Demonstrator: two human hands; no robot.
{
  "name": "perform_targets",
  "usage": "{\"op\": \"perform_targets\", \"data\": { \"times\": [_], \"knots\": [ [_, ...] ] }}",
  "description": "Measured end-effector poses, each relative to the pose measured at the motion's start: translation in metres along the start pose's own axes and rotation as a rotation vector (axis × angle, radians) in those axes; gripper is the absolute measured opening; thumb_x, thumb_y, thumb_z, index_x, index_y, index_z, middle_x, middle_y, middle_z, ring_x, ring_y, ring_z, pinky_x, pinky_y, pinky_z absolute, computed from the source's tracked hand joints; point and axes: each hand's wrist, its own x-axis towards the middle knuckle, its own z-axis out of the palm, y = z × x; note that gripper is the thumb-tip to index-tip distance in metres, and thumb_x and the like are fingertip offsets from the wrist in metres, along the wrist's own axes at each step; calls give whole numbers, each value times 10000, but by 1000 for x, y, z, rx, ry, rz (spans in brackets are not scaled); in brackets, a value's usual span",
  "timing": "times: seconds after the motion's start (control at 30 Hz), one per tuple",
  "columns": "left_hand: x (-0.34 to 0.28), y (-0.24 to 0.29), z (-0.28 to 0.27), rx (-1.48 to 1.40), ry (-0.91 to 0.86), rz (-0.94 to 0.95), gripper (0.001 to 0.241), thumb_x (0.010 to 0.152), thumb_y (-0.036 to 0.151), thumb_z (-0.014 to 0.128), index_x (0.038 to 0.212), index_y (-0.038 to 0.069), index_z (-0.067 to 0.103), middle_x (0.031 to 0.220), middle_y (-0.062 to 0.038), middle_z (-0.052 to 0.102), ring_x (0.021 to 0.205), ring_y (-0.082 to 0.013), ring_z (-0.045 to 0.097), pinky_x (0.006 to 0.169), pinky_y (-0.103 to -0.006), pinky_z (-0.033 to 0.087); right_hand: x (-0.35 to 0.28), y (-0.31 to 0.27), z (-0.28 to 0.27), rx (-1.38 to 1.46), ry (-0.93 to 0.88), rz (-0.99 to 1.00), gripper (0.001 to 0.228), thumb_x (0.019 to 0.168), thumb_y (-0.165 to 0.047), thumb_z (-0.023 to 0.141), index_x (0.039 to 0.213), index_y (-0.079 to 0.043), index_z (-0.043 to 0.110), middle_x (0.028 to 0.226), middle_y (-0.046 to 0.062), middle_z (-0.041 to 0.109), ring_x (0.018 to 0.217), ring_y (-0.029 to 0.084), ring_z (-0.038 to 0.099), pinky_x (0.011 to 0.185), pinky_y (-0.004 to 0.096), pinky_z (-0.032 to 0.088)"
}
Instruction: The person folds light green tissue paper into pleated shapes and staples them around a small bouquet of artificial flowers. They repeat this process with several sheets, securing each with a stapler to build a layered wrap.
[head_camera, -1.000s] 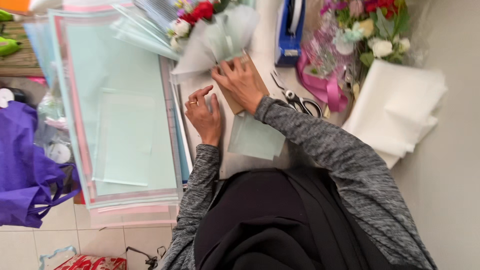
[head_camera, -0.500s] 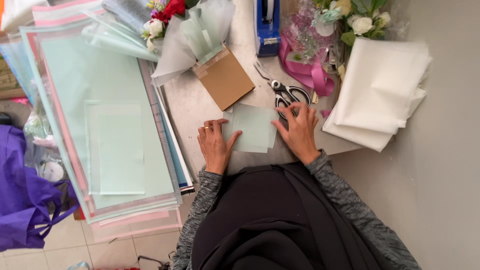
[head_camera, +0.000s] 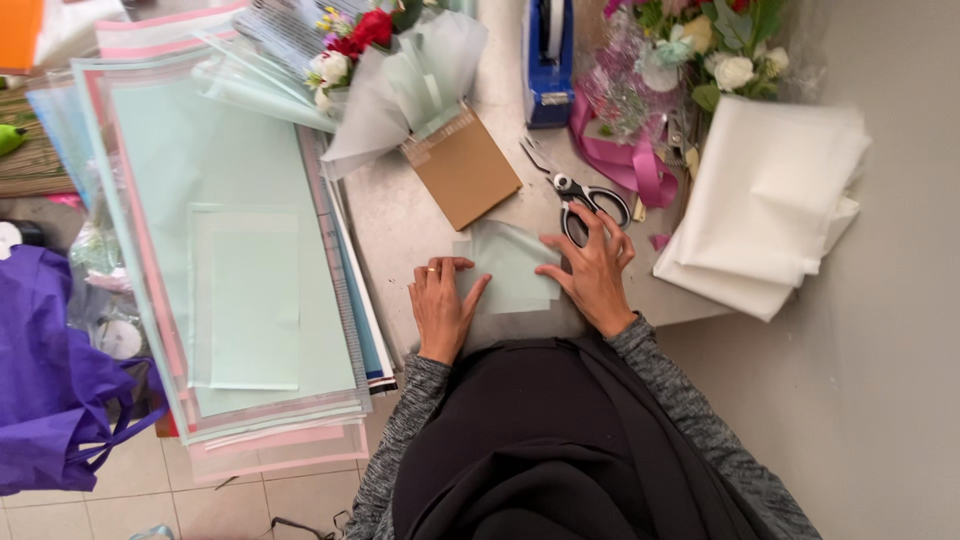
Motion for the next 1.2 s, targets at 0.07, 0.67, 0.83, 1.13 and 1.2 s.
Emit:
{"op": "perform_targets", "data": {
  "times": [0.07, 0.67, 0.83, 1.13, 1.2],
  "knots": [
    [2, 2, -5, -36, 40, -8, 337, 785, 489, 681, 974, 227, 586, 903, 35, 531, 828, -203, 517, 673, -354, 423, 2, -5, -1, 9, 3, -12, 276, 784, -422, 669, 981, -248, 586, 1338, -6, 372, 1250, 284, 265, 920, 464, 152],
    [9, 4, -36, -727, -96, -388, 403, 706, 282, 799, 1067, 210, 635, 975, -28, 697, 959, -187, 646, 865, -340, 488, 31, 23, -10, 886, -162, 471, 577, 835, -337, 710, 1292, -87, 463, 1081, 148, 517, 707, 171, 581, 671, 323, 510],
    [-1, -13, -11, -261, -6, -154, 471, 711, 392, 767, 1110, 220, 585, 935, -23, 668, 909, -230, 646, 783, -381, 504, 54, -16, -74, 992, -43, 484, 212, 882, -239, 700, 1008, -80, 639, 769, 25, 662, 679, 48, 560, 677, 219, 518],
    [29, 34, -55, -998, -99, -358, 389, 778, 287, 759, 1105, 131, 616, 930, -32, 676, 868, -152, 653, 801, -294, 529, 57, -44, -88, 1222, -155, 440, 126, 827, -147, 727, 870, -42, 671, 735, 1, 639, 679, 35, 529, 654, 206, 512],
    [28, 31, -48, -889, 17, -405, 150, 836, 263, 711, 892, 129, 673, 807, -9, 686, 773, -112, 663, 674, -233, 538, 60, -49, -86, 1215, -161, 385, 124, 832, -167, 723, 873, -78, 647, 747, -29, 603, 694, 24, 528, 657, 193, 509]
  ]
}}
